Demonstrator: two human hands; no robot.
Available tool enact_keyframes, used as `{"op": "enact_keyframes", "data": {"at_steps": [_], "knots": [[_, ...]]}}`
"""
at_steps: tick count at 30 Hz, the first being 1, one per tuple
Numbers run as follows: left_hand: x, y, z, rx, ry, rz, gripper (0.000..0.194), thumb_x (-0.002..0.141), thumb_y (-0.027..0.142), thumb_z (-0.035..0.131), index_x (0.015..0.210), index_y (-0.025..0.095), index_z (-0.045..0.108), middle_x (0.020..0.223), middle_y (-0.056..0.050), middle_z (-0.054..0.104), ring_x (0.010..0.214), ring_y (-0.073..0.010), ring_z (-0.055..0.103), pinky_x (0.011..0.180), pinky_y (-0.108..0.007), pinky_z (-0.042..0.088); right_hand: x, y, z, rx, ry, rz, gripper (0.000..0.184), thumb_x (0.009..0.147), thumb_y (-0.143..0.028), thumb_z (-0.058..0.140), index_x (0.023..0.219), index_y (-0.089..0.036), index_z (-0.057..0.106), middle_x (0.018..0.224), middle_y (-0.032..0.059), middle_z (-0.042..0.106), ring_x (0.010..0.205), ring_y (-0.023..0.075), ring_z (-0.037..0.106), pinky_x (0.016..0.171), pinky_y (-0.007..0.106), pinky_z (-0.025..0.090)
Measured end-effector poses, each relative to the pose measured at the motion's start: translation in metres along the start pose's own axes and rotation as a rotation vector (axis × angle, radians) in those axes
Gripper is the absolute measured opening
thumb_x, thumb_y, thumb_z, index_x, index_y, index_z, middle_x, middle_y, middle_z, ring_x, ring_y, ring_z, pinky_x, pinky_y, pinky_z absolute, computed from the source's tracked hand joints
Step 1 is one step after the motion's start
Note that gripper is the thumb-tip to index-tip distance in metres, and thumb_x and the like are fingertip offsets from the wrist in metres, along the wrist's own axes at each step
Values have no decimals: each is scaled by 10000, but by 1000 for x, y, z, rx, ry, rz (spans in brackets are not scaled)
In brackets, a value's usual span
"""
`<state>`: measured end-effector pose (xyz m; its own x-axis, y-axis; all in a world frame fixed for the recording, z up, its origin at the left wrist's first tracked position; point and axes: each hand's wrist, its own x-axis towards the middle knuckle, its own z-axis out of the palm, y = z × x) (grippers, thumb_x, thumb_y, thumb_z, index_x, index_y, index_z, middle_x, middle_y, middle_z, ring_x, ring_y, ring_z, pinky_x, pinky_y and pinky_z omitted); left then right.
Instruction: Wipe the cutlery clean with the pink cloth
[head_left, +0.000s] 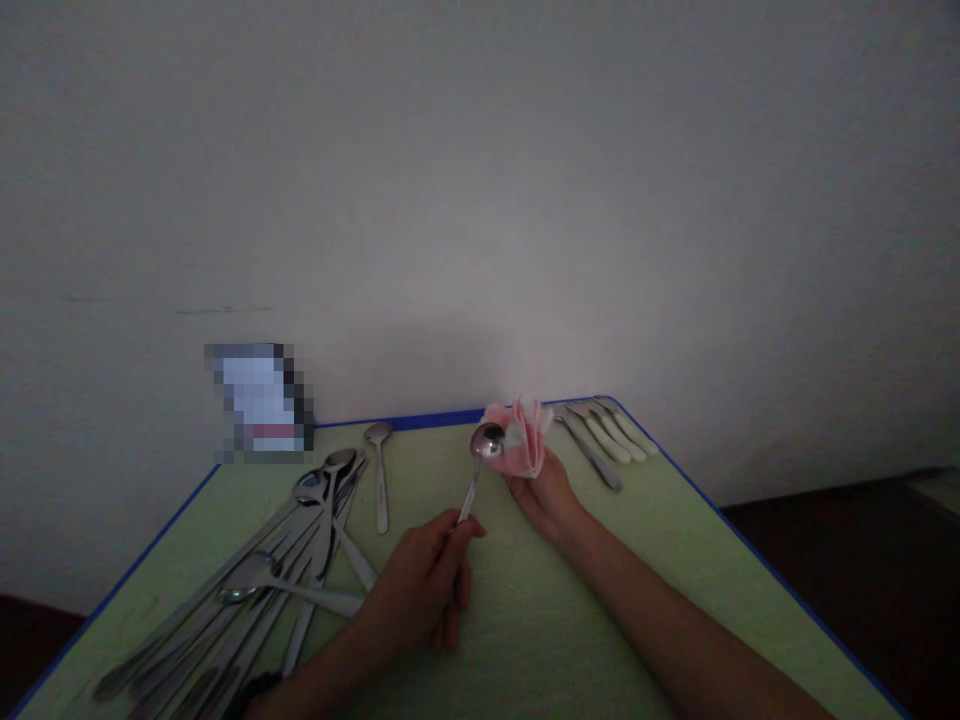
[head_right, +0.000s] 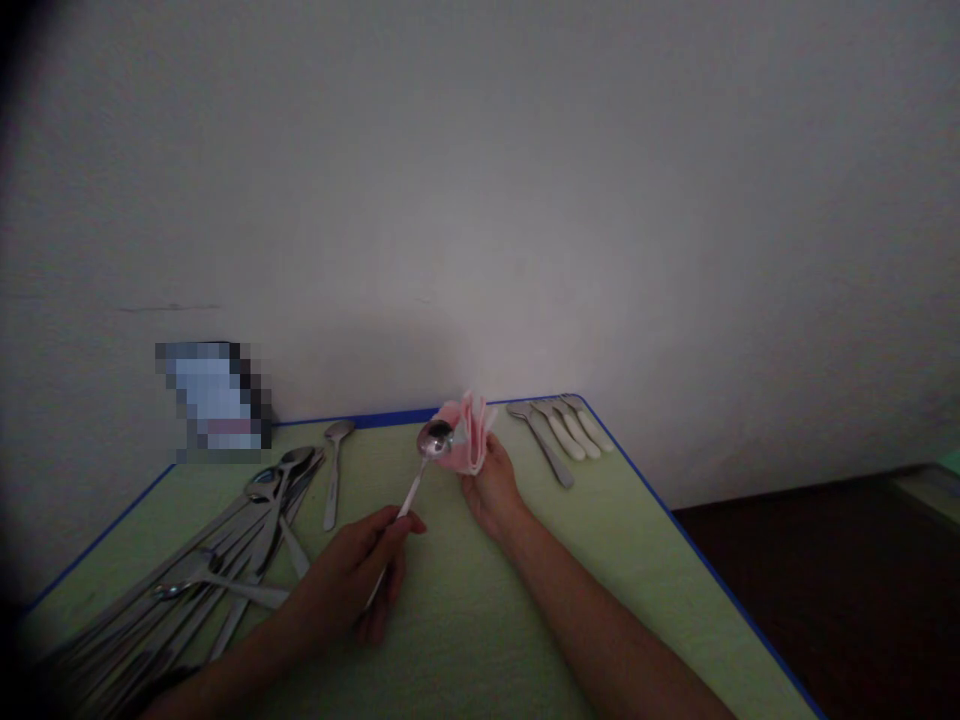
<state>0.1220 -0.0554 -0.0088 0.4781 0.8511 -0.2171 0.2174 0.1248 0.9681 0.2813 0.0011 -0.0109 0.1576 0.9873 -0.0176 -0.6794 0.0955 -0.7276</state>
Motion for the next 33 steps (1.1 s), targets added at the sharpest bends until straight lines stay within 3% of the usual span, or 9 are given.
{"op": "enact_keyframes", "data": {"at_steps": [3, 9, 11, 15, 18, 21, 24, 27, 33], "knots": [[1, -1, 0, -15, -9, -4, 381, 872, 462, 396, 1074, 161, 514, 454, 68, 529, 268, -109, 515, 240, -139, 326, -3, -3, 5, -24, -71, 4, 262, 646, -208, 706, 905, -181, 676, 926, 29, 707, 830, 160, 640, 754, 259, 521], [1, 1, 0, -22, 15, -7, 326, 878, 469, 357, 990, 182, 464, 507, 71, 521, 272, -95, 501, 238, -138, 317, -6, -10, 10, 59, -199, 101, 360, 768, -492, 557, 961, -206, 655, 995, 30, 696, 913, 185, 633, 812, 334, 510], [2, 2, 0, -61, 63, 12, 307, 868, 484, 364, 922, 194, 452, 534, 80, 493, 272, -75, 470, 238, -136, 293, -7, -8, 9, -21, -235, 114, 358, 763, -460, 583, 985, -188, 648, 994, 38, 692, 905, 179, 632, 834, 320, 489], [5, 4, -3, -214, 212, 60, 311, 829, 507, 425, 839, 198, 442, 504, 115, 353, 281, -31, 355, 266, -120, 212, -11, -4, 8, -323, -187, -37, 252, 767, -319, 596, 981, -194, 645, 943, 26, 684, 863, 188, 612, 832, 325, 458], [7, 7, -6, -382, 330, 67, 307, 784, 495, 504, 815, 195, 445, 493, 121, 310, 314, -22, 318, 302, -122, 192, -13, -5, 6, -708, -63, -404, 233, 777, -256, 550, 989, -216, 639, 988, 40, 659, 927, 212, 567, 877, 357, 413], [10, 9, -10, -560, 396, 41, 333, 736, 490, 570, 735, 204, 398, 515, 118, 309, 333, -20, 299, 311, -124, 184, -16, -7, 3, -1184, -123, -656, 360, 702, -168, 562, 1053, -219, 624, 1194, 90, 560, 1115, 259, 464, 994, 437, 286], [14, 7, -11, -675, 403, 27, 385, 710, 489, 601, 671, 207, 343, 527, 114, 323, 353, -23, 291, 316, -119, 185, -19, -4, 1, -1563, -229, -650, 488, 633, -205, 624, 1119, -181, 586, 1259, 150, 491, 1190, 313, 387, 1038, 515, 154], [17, 4, -11, -754, 393, 53, 397, 675, 488, 633, 641, 201, 360, 492, 115, 325, 362, -35, 306, 321, -132, 225, -21, 1, 0, -1700, -278, -632, 563, 642, -293, 646, 1175, -157, 527, 1210, 159, 512, 1151, 304, 409, 1017, 482, 208], [20, 3, -11, -750, 502, 96, 280, 698, 395, 631, 627, 146, 523, 622, 12, 572, 563, -104, 543, 479, -204, 427, -20, 1, 2, -1779, -335, -578, 248, 763, -229, 540, 1001, -173, 582, 1039, 89, 617, 998, 240, 500, 912, 397, 314]]}}
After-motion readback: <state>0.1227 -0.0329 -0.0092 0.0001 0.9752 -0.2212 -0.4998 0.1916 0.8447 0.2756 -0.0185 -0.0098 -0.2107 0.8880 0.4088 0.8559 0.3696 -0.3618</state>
